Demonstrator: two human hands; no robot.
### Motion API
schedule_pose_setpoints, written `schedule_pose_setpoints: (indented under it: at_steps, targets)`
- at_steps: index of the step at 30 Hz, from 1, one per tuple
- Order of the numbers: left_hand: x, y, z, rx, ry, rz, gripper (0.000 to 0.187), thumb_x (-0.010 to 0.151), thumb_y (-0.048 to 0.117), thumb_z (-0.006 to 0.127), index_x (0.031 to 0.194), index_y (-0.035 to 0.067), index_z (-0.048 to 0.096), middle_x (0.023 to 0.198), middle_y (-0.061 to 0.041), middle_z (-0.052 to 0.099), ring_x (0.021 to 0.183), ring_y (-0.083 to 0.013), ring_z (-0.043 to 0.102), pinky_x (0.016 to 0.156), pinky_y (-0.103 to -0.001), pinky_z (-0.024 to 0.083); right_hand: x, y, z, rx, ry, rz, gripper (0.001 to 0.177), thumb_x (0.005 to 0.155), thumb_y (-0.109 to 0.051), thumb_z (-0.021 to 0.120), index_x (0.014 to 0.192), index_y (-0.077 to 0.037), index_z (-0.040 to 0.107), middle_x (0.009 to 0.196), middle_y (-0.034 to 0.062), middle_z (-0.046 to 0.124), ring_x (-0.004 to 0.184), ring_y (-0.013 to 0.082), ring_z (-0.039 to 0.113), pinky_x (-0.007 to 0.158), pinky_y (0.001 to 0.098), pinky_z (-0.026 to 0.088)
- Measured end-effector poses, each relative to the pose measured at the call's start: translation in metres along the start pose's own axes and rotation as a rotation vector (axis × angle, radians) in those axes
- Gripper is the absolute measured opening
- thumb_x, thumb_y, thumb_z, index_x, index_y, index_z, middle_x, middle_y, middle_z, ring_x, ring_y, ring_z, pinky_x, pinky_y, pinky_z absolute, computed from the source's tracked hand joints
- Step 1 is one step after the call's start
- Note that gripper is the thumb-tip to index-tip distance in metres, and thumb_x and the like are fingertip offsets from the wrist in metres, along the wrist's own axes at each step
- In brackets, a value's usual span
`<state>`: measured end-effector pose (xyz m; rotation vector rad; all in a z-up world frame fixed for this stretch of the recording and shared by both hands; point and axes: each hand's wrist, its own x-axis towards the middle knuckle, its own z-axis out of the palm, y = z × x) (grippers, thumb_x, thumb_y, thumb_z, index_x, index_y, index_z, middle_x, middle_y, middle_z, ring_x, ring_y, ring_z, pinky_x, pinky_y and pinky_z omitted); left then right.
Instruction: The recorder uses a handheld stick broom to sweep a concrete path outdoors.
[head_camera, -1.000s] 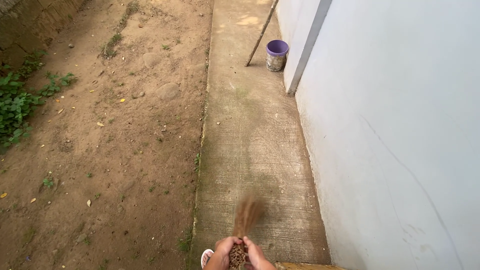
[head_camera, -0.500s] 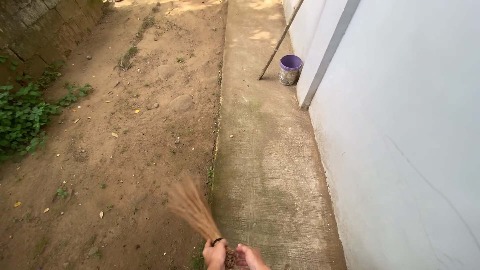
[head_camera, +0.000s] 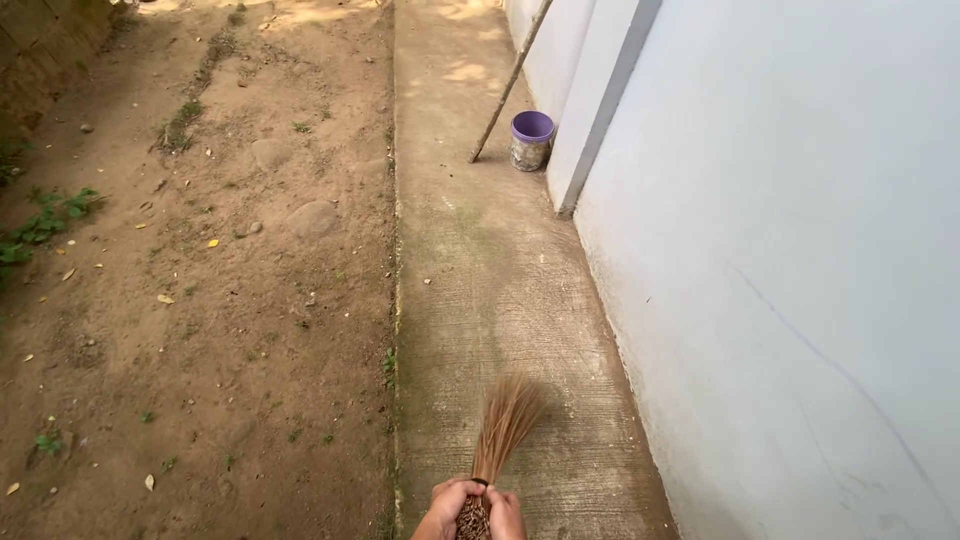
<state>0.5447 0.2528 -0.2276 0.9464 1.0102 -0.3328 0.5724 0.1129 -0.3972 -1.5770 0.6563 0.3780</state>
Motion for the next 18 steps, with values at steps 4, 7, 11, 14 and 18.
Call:
schedule_pose_setpoints:
  at_steps: [4,7,11,14,18]
  targets:
    - [0.032,-0.016,-0.035,-0.051,0.147,-0.005,0.038,0.074,-0.001,0.078,0.11,-0.009,0.075,0.097,-0.02,0.078,0.083,-0.0309,0.076,0.079,-0.042,0.062,-0.05,-0.048,-0.006,-0.113,-0.366,0.291,0.058,0.094,-0.048,0.057,0.132,-0.004,0.061,0.117,0.0209,0.074,0.098,0.029,0.074,0.084,0.0414,0.06]
    - [0.016,-0.009,-0.058,-0.08,0.396,0.062,0.038,0.072,0.003,0.08,0.107,-0.011,0.076,0.096,-0.022,0.078,0.084,-0.0332,0.075,0.08,-0.044,0.06,-0.061,-0.051,0.008,-0.251,-0.608,0.329,0.075,0.093,-0.062,0.052,0.14,-0.006,0.065,0.131,0.0178,0.07,0.102,0.0337,0.075,0.089,0.0426,0.06]
    - [-0.02,0.024,-0.072,0.009,0.691,0.093,0.055,0.071,0.011,0.082,0.122,-0.002,0.067,0.106,-0.021,0.076,0.095,-0.0334,0.074,0.088,-0.043,0.056,-0.08,-0.072,0.034,-0.255,-0.779,0.292,0.078,0.095,-0.067,0.05,0.14,-0.006,0.066,0.136,0.0201,0.07,0.102,0.0315,0.076,0.091,0.0419,0.06]
    - [-0.013,0.032,-0.084,0.024,0.811,0.114,0.071,0.069,0.014,0.085,0.134,0.002,0.059,0.114,-0.021,0.073,0.102,-0.0333,0.072,0.093,-0.042,0.054,-0.105,-0.106,0.047,-0.32,-0.792,0.325,0.073,0.095,-0.07,0.047,0.139,-0.015,0.068,0.135,0.0112,0.069,0.099,0.0242,0.072,0.089,0.0389,0.055]
    - [-0.013,0.041,-0.086,-0.005,0.78,0.177,0.075,0.069,0.014,0.085,0.138,-0.001,0.058,0.117,-0.02,0.074,0.104,-0.0308,0.072,0.094,-0.04,0.054,-0.125,-0.137,0.06,-0.299,-0.688,0.3,0.057,0.095,-0.066,0.051,0.118,-0.019,0.075,0.111,0.0003,0.07,0.092,0.0161,0.066,0.084,0.0371,0.05]
